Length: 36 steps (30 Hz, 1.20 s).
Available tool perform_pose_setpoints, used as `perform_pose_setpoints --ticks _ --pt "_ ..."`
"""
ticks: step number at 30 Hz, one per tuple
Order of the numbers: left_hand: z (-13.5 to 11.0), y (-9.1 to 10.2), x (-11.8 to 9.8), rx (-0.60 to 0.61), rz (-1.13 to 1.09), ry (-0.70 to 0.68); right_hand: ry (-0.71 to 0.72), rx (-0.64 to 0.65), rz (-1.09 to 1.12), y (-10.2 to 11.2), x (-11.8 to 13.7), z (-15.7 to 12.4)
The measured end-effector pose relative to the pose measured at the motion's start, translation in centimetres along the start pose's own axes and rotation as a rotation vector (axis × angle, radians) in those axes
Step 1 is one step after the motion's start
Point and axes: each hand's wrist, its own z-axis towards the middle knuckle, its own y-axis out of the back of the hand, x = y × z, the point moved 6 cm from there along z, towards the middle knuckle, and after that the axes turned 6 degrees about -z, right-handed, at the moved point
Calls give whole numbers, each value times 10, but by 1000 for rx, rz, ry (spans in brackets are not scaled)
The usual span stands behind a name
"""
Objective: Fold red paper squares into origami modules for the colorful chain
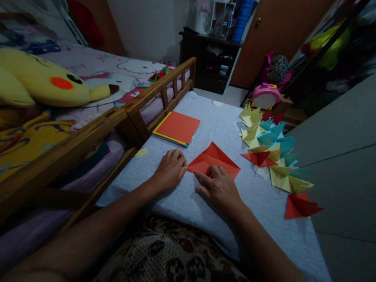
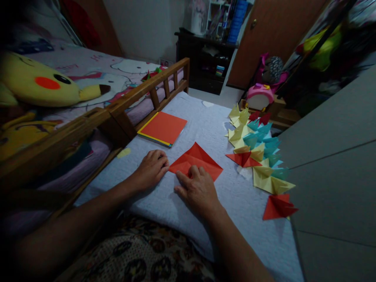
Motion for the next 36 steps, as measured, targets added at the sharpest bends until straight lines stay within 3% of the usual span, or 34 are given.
perform_pose_setpoints --ticks 6,9,11,20,36 --pt "-18 10 -8 -131 63 -41 0 -12 -5 -1 0 1" --pt "-32 4 -27 -47 77 -253 -3 -13 -2 -1 0 2" --pt "-39 0 -33 6 119 -305 -2 -16 -4 0 0 2" --pt "-42 -3 -25 132 234 -256 -20 -5 26 -1 -2 2" --pt "-49 3 -18 120 324 -129 13 -41 22 0 -2 0"
